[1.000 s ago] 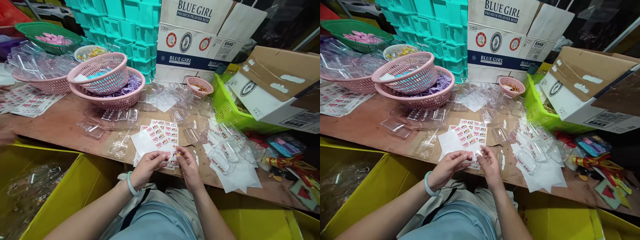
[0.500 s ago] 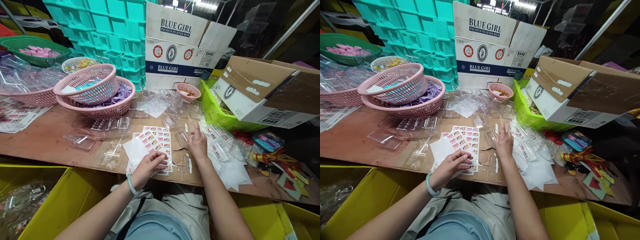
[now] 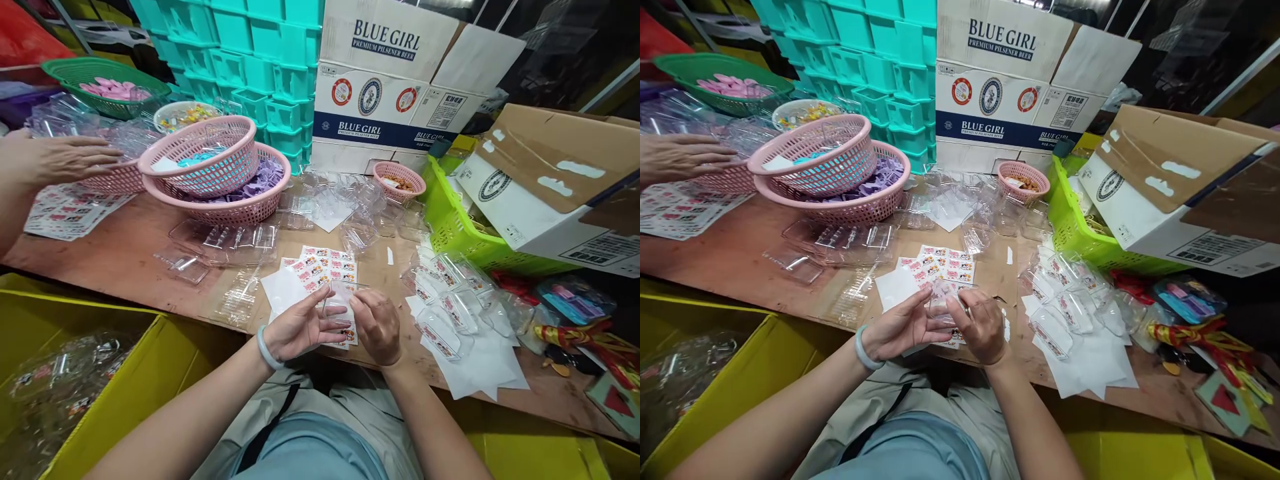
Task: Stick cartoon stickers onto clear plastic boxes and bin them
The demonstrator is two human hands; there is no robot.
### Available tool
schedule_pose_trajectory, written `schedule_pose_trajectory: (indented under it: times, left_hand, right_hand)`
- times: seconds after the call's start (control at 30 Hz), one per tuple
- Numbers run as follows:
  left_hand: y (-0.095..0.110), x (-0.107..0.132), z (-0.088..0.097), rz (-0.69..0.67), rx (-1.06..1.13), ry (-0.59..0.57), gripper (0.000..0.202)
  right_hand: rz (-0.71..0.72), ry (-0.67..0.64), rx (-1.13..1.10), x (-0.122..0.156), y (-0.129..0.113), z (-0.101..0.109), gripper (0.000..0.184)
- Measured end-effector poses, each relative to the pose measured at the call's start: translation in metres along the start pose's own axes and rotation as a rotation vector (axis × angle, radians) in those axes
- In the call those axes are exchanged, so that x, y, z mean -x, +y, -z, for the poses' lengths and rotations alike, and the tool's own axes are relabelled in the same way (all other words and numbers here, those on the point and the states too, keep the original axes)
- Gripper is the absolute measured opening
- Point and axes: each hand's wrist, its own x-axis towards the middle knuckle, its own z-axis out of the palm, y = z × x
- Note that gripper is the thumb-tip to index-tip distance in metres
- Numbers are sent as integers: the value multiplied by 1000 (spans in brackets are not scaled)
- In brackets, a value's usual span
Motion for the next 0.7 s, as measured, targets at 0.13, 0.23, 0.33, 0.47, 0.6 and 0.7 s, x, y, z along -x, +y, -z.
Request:
schedule_pose_trajectory:
  times: [0.13,0.23,0.33,0.47,0.6,0.7]
  left_hand:
    - [2,3,6,-130,-55,41,38]
    - [3,2,11,-306,-162,143,38]
    - [0,1,18,-341,-230,177,44]
    - [-9,-2,28,-341,-224,164,46]
    - [-12,-6,35,-345,-219,141,49]
    - [-11,-6,37,-334,-219,134,52]
  right_hand:
    - [-79,-1,-163,-14,-13,4,54]
    - [-487,89,-361,-26,-30,7,49]
    - [-931,237,-585,-27,-41,7,25]
    - [-1196,175,-752,-22,-47,4,25]
    - [-1221,62,-784,-24,-48,3,29]
    - [-1239,-2,-807,-28,-47,5,29]
